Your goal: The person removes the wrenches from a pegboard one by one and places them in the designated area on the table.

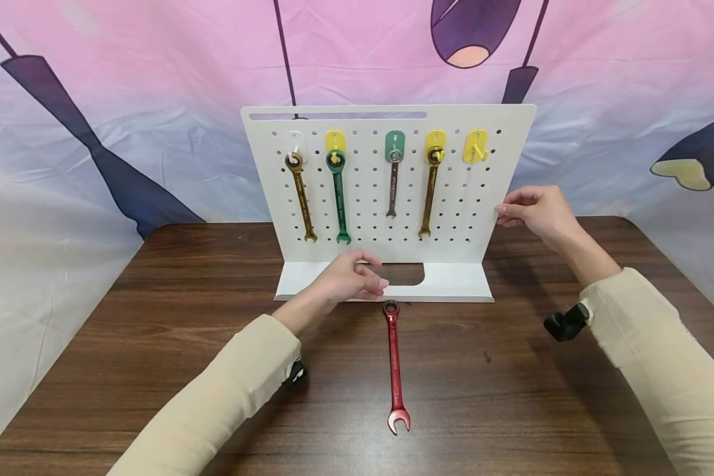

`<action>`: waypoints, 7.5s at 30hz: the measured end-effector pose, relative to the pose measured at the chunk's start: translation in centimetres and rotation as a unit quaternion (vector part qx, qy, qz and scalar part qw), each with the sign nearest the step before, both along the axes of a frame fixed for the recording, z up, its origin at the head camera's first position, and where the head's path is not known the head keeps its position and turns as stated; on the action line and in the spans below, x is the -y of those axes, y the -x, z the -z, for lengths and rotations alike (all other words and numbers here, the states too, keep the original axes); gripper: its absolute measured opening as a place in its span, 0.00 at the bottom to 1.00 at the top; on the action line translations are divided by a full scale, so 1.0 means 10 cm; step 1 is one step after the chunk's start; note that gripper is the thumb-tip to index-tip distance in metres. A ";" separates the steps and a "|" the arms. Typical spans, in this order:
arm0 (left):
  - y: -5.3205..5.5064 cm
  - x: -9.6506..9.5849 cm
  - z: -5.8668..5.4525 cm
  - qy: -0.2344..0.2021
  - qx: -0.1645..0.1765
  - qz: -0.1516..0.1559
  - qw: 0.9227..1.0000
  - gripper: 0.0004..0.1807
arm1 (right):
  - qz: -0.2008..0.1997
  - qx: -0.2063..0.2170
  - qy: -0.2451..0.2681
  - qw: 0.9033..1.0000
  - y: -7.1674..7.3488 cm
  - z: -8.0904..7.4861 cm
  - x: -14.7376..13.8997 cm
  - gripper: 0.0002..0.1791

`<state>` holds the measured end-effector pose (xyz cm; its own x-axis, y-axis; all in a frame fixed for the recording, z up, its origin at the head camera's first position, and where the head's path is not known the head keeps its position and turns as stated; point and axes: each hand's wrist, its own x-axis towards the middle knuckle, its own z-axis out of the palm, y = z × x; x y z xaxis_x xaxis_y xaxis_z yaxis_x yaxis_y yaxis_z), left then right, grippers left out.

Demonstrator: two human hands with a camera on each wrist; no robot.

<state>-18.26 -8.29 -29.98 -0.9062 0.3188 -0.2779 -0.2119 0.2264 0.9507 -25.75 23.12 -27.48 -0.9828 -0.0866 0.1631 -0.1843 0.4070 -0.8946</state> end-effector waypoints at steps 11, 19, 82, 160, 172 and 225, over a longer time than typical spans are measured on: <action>0.20 -0.07 -0.07 0.009 -0.013 -0.007 1.000 0.22 | 0.004 0.004 -0.002 1.000 -0.01 -0.01 0.00 0.11; 0.30 -0.17 -0.18 -0.011 -0.050 -0.002 0.999 0.20 | 0.002 0.005 0.011 1.000 -0.01 -0.01 0.00 0.05; 0.49 -0.61 -0.58 -0.036 -0.128 -0.014 0.991 0.20 | -0.008 0.010 0.017 1.000 0.00 -0.01 0.00 0.03; 0.12 -0.67 -0.81 -0.107 -0.155 -0.006 0.982 0.13 | -0.009 -0.007 -0.013 1.000 -0.02 0.01 0.00 0.11; 0.11 -0.64 -0.82 -0.122 -0.153 -0.007 0.981 0.12 | -0.007 -0.004 -0.004 1.000 -0.01 0.01 -0.01 0.12; -0.20 0.29 0.17 -0.046 0.009 -0.002 0.999 0.13 | -0.017 0.022 0.020 0.999 -0.02 0.00 -0.04 0.14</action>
<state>-16.22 -11.22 -31.66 -0.9031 0.3393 -0.2634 -0.2291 0.1381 0.9635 -25.50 23.47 -27.51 -0.9857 -0.1142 0.1238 -0.1575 0.3647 -0.9177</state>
